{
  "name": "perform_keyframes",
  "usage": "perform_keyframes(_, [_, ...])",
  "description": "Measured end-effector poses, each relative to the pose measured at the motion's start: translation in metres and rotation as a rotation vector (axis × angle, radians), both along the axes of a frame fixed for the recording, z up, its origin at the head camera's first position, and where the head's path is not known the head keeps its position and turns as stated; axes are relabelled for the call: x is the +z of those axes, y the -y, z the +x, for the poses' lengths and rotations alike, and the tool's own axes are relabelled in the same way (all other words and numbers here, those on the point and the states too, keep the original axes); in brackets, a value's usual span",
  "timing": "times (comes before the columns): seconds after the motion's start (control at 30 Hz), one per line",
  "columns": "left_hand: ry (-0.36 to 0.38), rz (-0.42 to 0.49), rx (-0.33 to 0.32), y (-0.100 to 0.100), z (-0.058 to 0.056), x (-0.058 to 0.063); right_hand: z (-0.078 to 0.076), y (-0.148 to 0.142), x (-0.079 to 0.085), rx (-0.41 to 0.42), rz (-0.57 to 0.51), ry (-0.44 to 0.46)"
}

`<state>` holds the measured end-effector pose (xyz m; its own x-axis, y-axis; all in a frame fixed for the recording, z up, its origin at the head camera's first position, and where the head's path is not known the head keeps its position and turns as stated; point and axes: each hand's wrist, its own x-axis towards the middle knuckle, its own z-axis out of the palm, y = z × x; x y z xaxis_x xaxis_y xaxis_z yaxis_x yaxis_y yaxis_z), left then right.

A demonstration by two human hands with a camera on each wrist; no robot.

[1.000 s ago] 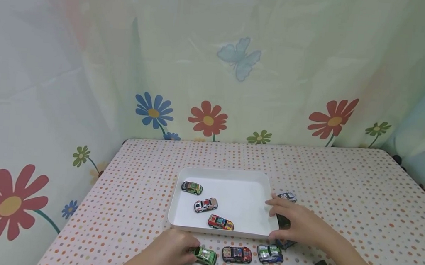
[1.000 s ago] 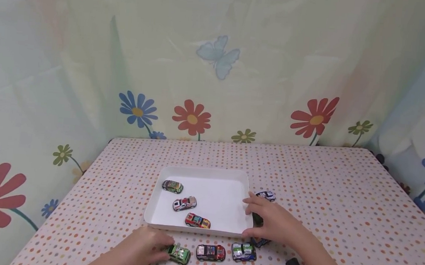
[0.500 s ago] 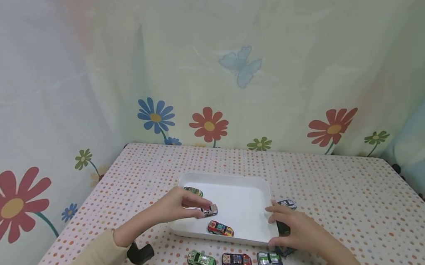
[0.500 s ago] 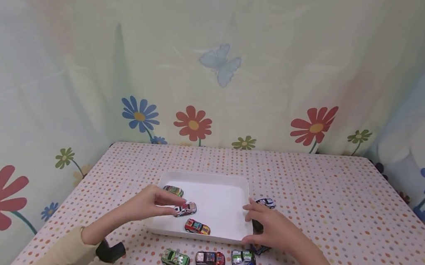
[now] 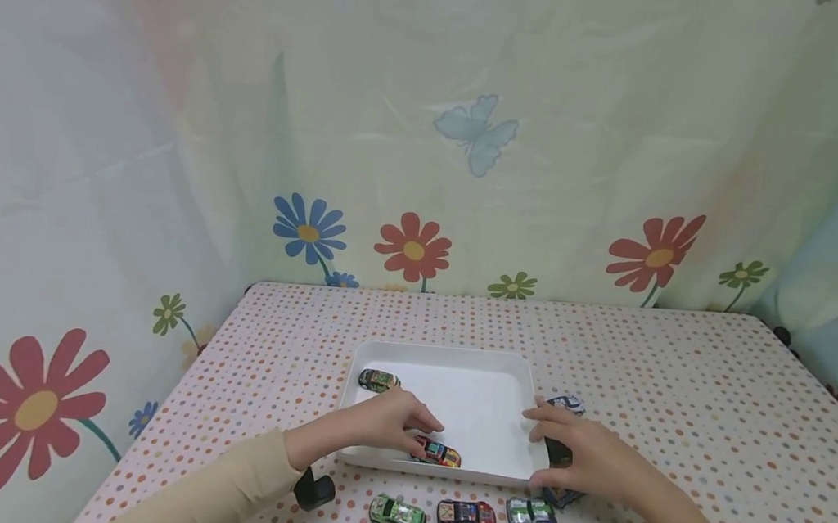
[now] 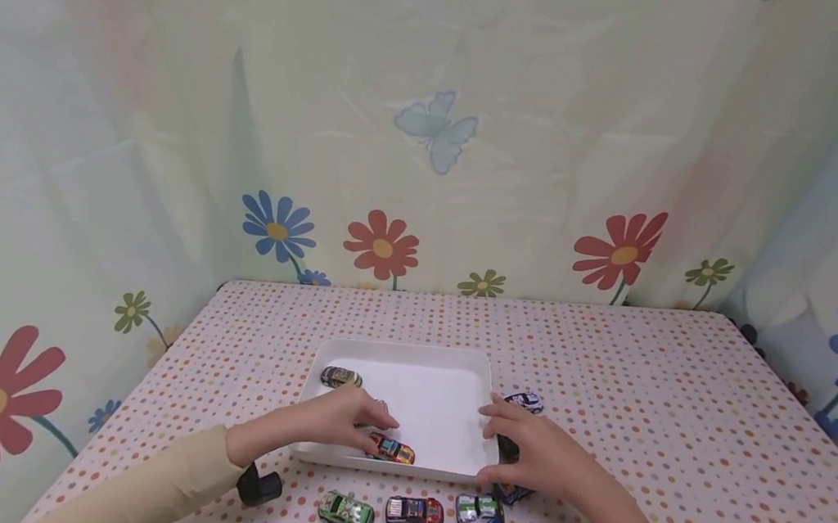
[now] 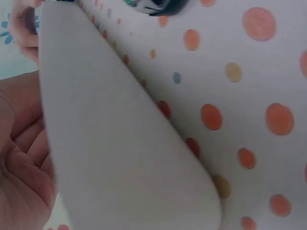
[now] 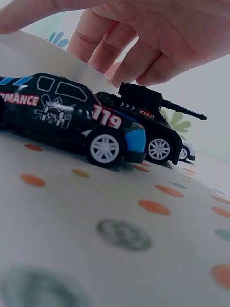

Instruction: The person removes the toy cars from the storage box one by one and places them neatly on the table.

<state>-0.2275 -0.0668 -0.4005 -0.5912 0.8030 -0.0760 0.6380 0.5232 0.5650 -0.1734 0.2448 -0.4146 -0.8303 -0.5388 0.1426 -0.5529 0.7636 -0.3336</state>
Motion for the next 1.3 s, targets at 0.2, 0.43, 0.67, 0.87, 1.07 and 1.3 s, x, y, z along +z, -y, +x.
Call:
perform_keyframes(0.2, [-0.057, -0.052, -0.015, -0.003, 0.003, -0.008, 0.001, 0.000, 0.000, 0.003, 0.007, 0.016])
perform_keyframes(0.43, [-0.128, -0.040, -0.025, -0.010, 0.006, -0.012, 0.002, 0.001, 0.000, 0.001, -0.005, 0.028])
perform_keyframes(0.67, [-0.108, -0.002, 0.030, -0.010, 0.011, -0.017, 0.005, 0.002, -0.003, -0.004, -0.006, 0.054])
perform_keyframes(0.87, [-0.093, 0.064, 0.053, -0.005, 0.008, -0.014, 0.005, 0.002, 0.000, -0.011, -0.004, 0.052])
perform_keyframes(1.07, [-0.066, 0.122, 0.100, 0.001, 0.007, 0.000, 0.002, 0.000, 0.002, -0.001, -0.010, 0.030])
perform_keyframes(1.3, [-0.003, 0.221, 0.147, 0.015, 0.012, 0.020, 0.000, 0.001, 0.003, 0.001, -0.004, 0.020])
